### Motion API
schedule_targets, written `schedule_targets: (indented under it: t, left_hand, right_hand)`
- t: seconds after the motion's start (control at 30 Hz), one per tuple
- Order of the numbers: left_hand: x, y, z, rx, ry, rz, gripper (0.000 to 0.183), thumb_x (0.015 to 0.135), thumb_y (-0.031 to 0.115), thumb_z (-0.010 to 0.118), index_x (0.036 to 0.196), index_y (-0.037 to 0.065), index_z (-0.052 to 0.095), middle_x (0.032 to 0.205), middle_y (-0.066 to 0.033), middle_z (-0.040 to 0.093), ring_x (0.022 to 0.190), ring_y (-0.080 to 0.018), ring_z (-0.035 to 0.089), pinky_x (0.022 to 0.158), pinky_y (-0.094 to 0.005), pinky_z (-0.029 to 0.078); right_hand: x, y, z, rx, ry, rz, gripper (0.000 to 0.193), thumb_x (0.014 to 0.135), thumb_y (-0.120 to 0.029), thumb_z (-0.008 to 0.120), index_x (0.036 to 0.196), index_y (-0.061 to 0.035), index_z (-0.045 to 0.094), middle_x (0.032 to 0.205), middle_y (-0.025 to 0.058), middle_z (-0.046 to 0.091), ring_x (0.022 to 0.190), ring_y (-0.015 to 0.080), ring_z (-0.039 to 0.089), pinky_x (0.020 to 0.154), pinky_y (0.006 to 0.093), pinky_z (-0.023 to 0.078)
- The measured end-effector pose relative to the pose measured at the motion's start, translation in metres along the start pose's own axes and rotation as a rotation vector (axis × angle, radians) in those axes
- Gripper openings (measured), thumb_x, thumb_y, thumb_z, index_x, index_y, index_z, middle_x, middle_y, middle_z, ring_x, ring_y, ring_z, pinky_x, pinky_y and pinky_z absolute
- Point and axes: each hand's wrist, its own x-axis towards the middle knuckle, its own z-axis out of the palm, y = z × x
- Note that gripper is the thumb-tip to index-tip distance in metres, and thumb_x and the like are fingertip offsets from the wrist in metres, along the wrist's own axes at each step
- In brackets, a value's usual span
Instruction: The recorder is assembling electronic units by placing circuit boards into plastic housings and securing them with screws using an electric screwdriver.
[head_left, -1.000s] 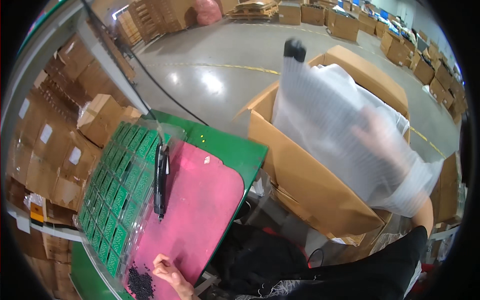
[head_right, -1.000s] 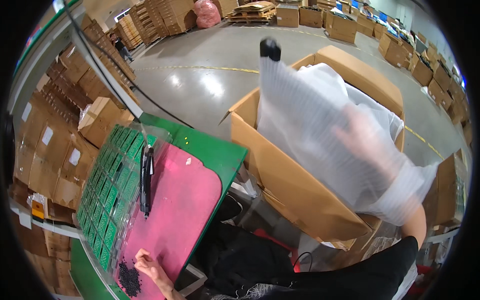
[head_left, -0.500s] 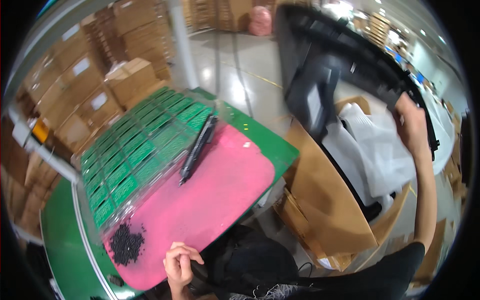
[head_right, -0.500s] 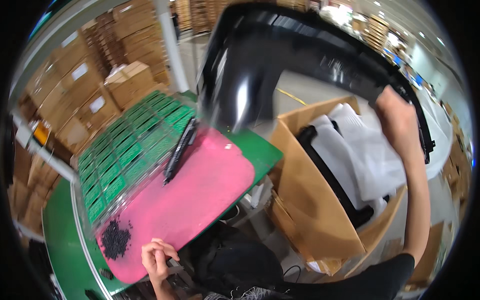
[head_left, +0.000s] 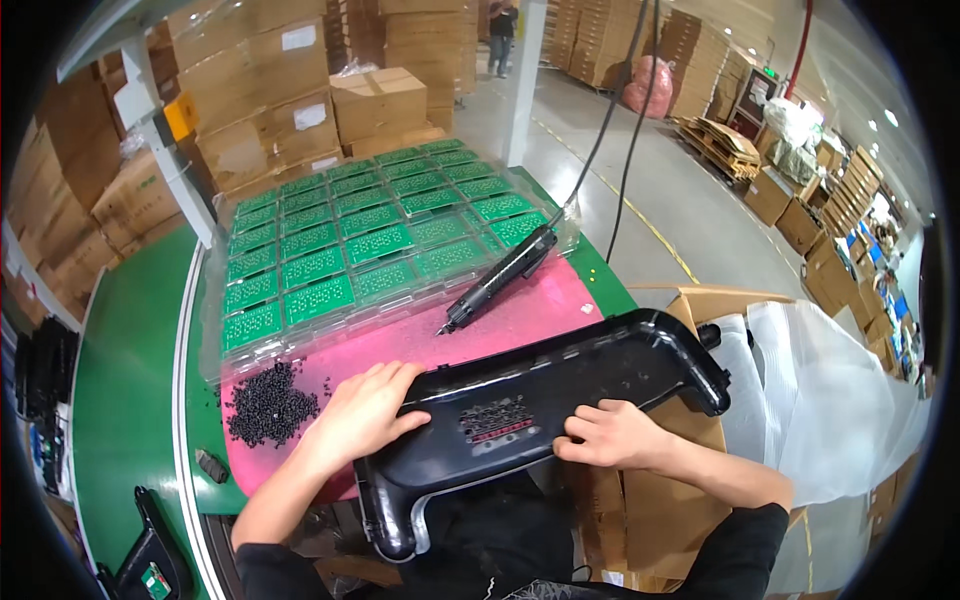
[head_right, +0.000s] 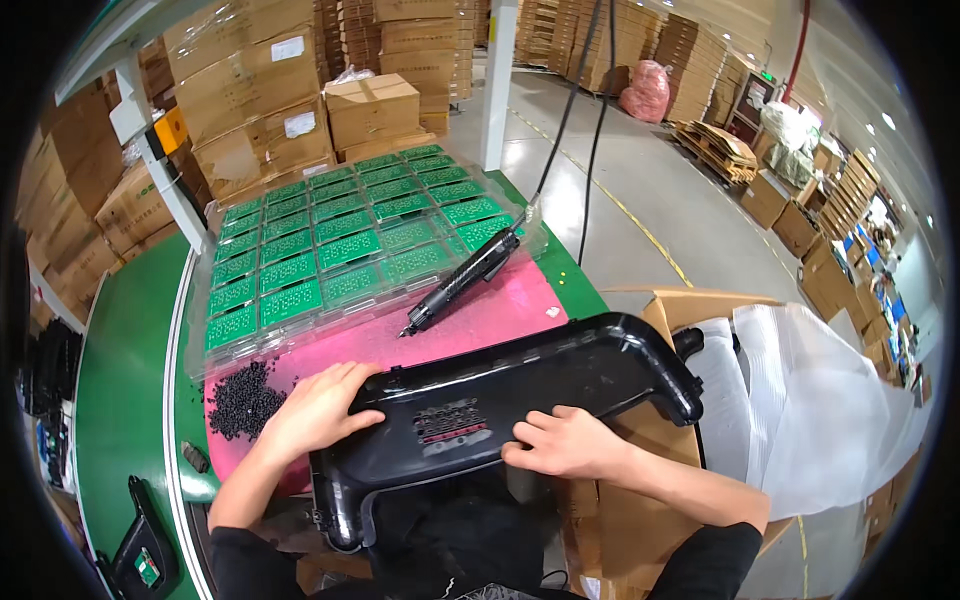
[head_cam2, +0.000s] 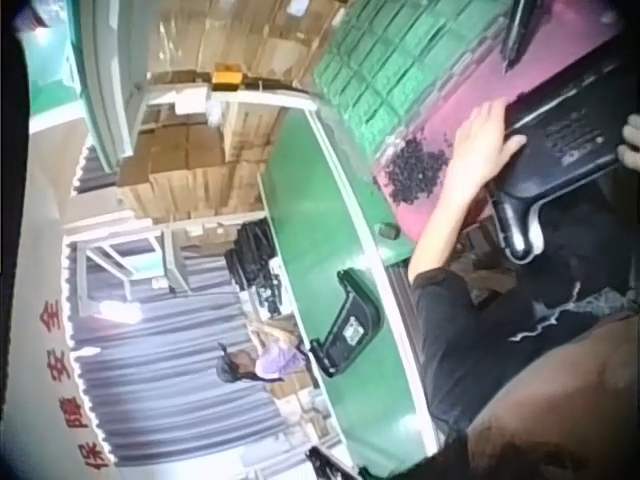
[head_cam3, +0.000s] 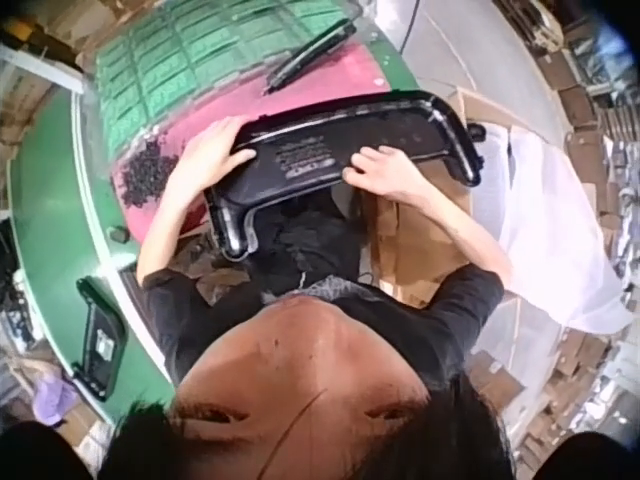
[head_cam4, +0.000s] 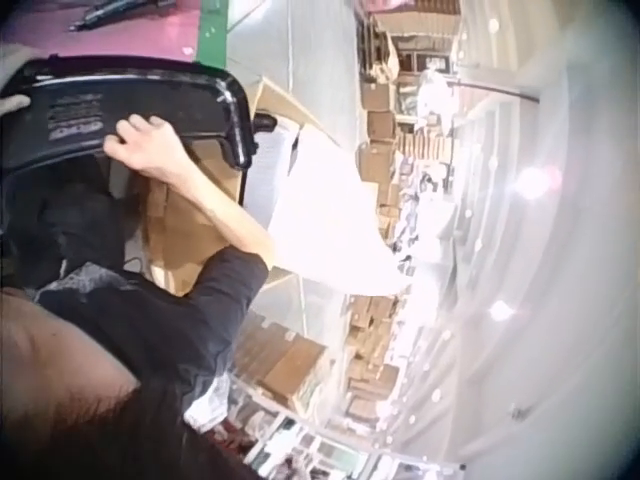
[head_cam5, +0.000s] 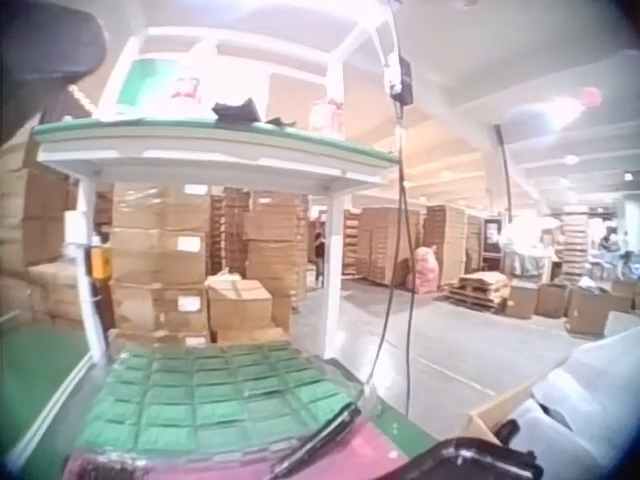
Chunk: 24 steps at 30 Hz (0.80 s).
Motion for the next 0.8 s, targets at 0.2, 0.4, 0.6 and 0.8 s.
schedule_targets:
  t: [0.2,0.4,0.6,0.8]
  left_hand:
    - [0.024,-0.038,0.001,0.144,0.052,-0.032,0.027,0.087,0.030,0.067,0.084,0.003,0.064,0.081,-0.0147,0.066,0.083,-0.0360,0.066,0.069,-0.0469,0.053]
    - [0.005,-0.066,0.008,-0.002,0.201,0.069,0.024,0.088,0.024,0.066,0.085,0.002,0.058,0.084,-0.0127,0.061,0.086,-0.0333,0.062,0.073,-0.0441,0.051]
    - [0.006,-0.077,0.006,-0.017,0.267,0.212,0.022,0.085,0.021,0.069,0.081,0.003,0.059,0.077,-0.0105,0.059,0.081,-0.0304,0.060,0.071,-0.0417,0.050]
    - [0.002,-0.076,0.003,0.019,0.221,0.174,0.023,0.084,0.026,0.070,0.082,0.005,0.062,0.081,-0.0080,0.062,0.086,-0.0281,0.062,0.075,-0.0407,0.051]
  right_hand:
    - [0.052,0.031,0.004,0.248,-0.061,-0.010,0.015,0.087,-0.030,0.065,0.085,-0.0168,0.059,0.077,-0.0012,0.051,0.078,0.0167,0.055,0.068,0.0330,0.044]
    - [0.167,0.110,0.027,0.181,0.167,0.280,0.028,0.087,-0.018,0.065,0.111,-0.0051,0.059,0.098,0.0116,0.060,0.096,0.0313,0.057,0.082,0.0422,0.044]
    - [0.241,0.189,0.114,0.009,-0.134,0.600,0.044,0.087,-0.016,0.052,0.130,-0.0049,0.057,0.150,0.0145,0.041,0.137,0.0307,0.041,0.110,0.0498,0.035]
    - [0.244,0.214,0.139,-0.078,-0.103,0.436,0.051,0.083,-0.006,0.051,0.133,0.0000,0.052,0.152,0.0115,0.039,0.140,0.0265,0.037,0.111,0.0501,0.034]
